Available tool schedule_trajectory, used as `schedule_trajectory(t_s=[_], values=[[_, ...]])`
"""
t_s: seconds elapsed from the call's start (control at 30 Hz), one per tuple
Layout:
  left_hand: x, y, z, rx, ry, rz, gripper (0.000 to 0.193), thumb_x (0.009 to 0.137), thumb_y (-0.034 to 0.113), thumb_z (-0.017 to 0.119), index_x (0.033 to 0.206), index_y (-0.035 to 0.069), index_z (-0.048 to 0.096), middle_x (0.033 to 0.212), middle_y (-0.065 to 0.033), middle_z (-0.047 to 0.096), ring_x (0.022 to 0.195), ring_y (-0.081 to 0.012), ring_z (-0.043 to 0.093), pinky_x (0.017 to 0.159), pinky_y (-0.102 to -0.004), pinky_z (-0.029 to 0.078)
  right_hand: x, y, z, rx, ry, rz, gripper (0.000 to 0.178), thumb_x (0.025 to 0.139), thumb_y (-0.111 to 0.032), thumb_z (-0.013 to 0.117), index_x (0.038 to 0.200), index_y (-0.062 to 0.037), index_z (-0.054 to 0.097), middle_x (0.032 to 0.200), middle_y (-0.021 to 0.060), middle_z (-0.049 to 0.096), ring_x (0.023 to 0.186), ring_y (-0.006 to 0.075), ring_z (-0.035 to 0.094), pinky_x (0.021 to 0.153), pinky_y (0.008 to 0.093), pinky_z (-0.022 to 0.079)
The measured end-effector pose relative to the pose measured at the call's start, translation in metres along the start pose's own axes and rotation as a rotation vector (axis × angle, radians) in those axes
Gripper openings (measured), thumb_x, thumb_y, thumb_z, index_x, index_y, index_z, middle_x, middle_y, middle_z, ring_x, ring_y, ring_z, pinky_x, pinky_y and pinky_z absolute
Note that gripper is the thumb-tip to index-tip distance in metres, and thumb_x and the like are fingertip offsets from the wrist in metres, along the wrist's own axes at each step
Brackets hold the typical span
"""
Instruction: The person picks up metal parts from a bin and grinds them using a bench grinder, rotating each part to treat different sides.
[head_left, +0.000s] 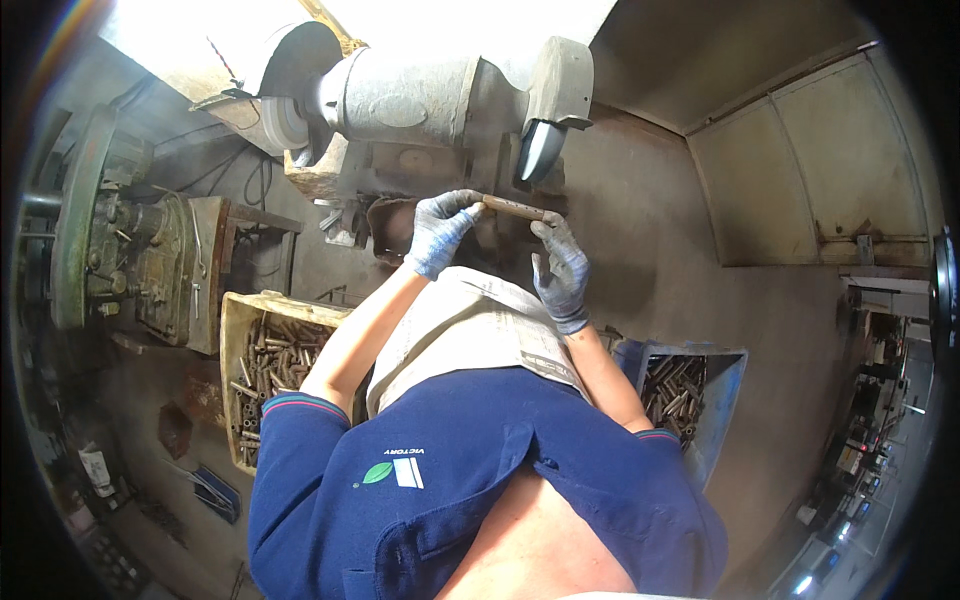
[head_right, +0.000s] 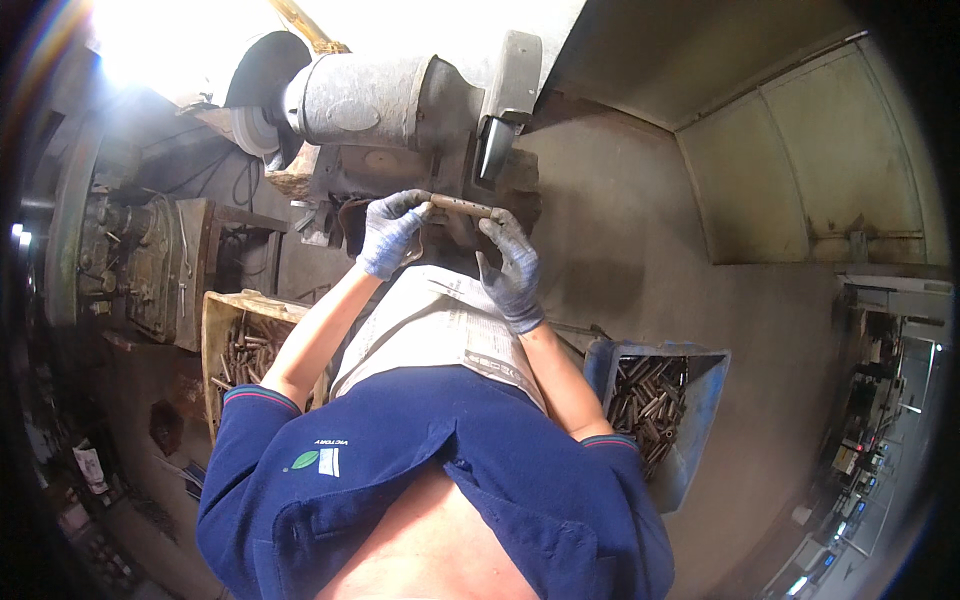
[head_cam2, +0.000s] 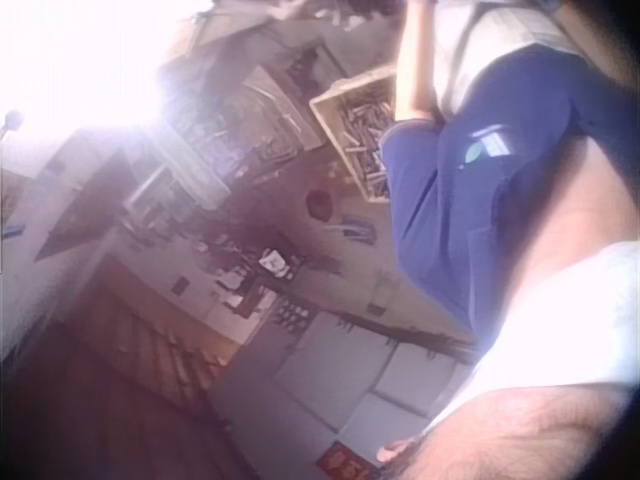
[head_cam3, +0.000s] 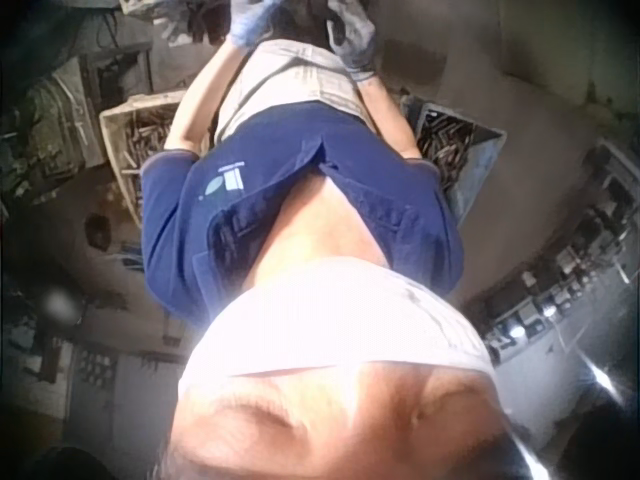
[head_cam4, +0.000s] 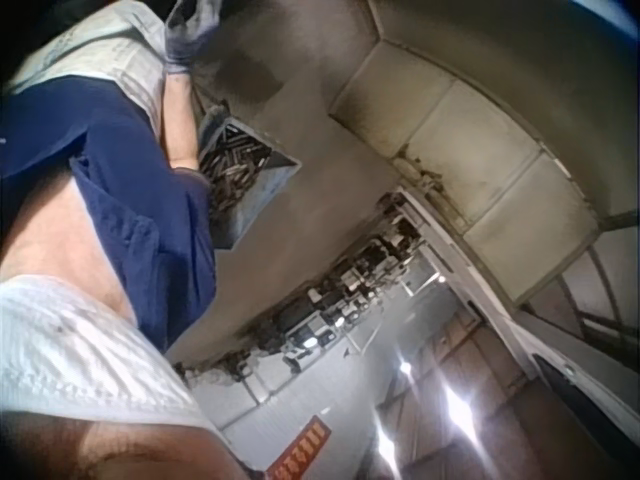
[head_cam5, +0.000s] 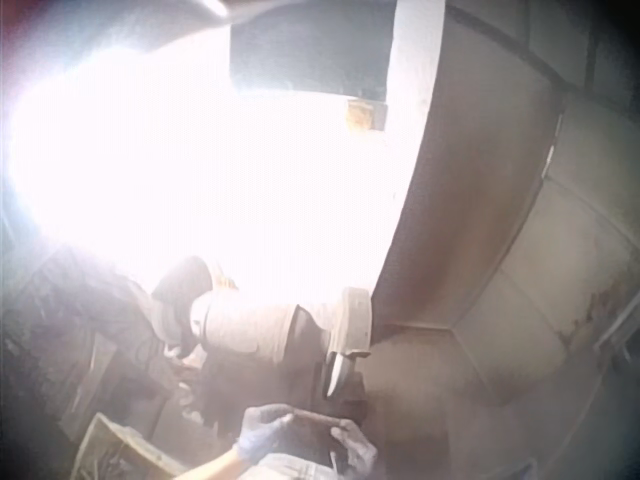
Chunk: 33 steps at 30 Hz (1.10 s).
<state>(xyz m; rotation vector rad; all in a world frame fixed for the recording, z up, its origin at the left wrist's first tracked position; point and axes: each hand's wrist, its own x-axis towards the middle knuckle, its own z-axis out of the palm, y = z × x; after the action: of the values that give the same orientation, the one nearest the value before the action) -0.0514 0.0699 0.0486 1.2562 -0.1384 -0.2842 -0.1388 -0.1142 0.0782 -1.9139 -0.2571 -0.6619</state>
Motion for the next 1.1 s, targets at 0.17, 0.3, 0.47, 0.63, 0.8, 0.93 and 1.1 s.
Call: schedule_trajectory(t_s=[0.17,0.3,0.47,0.63,0.8,0.93,1.1], values=[[-0.021,0.04,0.016,-0.023,0.0,-0.057,0.016,0.08,-0.001,0.066,0.096,-0.001,0.067,0.085,-0.0043,0.068,0.075,-0.0061,0.059,0.069,-0.0204,0.049,0.0,-0.016,-0.01,0.01,0.016,-0.05,0.034,0.082,-0.022,0.065,0.107,0.0022,0.064,0.116,0.0173,0.058,0.115,0.0293,0.052,0.099,0.0374,0.038],[-0.025,0.042,0.017,0.03,-0.003,-0.003,0.017,0.079,-0.001,0.067,0.096,0.0,0.068,0.086,-0.0043,0.068,0.075,-0.0059,0.059,0.069,-0.0207,0.049,-0.001,-0.017,-0.015,-0.01,0.016,-0.08,0.04,0.081,-0.028,0.066,0.105,0.004,0.064,0.115,0.0184,0.059,0.114,0.0291,0.052,0.099,0.0386,0.038],[-0.027,0.045,0.021,0.031,-0.005,0.025,0.017,0.079,-0.001,0.067,0.096,0.0,0.068,0.086,-0.0041,0.068,0.075,-0.0057,0.058,0.069,-0.0202,0.049,0.004,-0.021,-0.018,-0.007,0.034,-0.115,0.039,0.081,-0.028,0.065,0.105,0.0032,0.064,0.114,0.0184,0.059,0.113,0.0295,0.052,0.099,0.0385,0.038],[-0.01,0.029,0.021,-0.015,0.003,-0.069,0.015,0.082,0.002,0.065,0.096,-0.002,0.066,0.082,-0.0034,0.067,0.072,-0.0062,0.058,0.068,-0.0197,0.049,0.007,-0.008,-0.016,-0.063,-0.002,-0.022,0.03,0.081,-0.014,0.064,0.107,0.0014,0.064,0.115,0.0166,0.059,0.114,0.0275,0.053,0.098,0.0358,0.04],[0.028,-0.002,0.036,-0.044,0.036,-0.201,0.007,0.084,0.005,0.062,0.09,0.001,0.064,0.079,-0.0048,0.064,0.069,-0.0114,0.062,0.062,-0.0233,0.05,0.001,0.066,-0.005,0.093,0.062,0.317,0.02,0.082,0.001,0.061,0.102,-0.0002,0.065,0.108,0.0101,0.064,0.104,0.0183,0.059,0.09,0.0282,0.046],[0.05,-0.026,0.052,-0.04,0.117,-0.327,0.006,0.084,0.003,0.061,0.087,-0.001,0.064,0.075,-0.0062,0.064,0.065,-0.0139,0.062,0.059,-0.0259,0.052,0.005,0.092,-0.014,0.217,0.117,0.415,0.014,0.085,-0.003,0.059,0.096,-0.0003,0.067,0.095,0.0078,0.067,0.089,0.0138,0.061,0.082,0.0268,0.047],[0.069,-0.048,0.052,-0.105,0.093,-0.346,0.007,0.085,0.001,0.058,0.088,-0.004,0.062,0.077,-0.0113,0.065,0.066,-0.0206,0.065,0.061,-0.0313,0.056,0.005,0.102,-0.015,0.345,0.156,0.56,0.015,0.087,-0.01,0.059,0.095,-0.0005,0.068,0.09,0.0054,0.068,0.085,0.0114,0.06,0.079,0.0273,0.047]])
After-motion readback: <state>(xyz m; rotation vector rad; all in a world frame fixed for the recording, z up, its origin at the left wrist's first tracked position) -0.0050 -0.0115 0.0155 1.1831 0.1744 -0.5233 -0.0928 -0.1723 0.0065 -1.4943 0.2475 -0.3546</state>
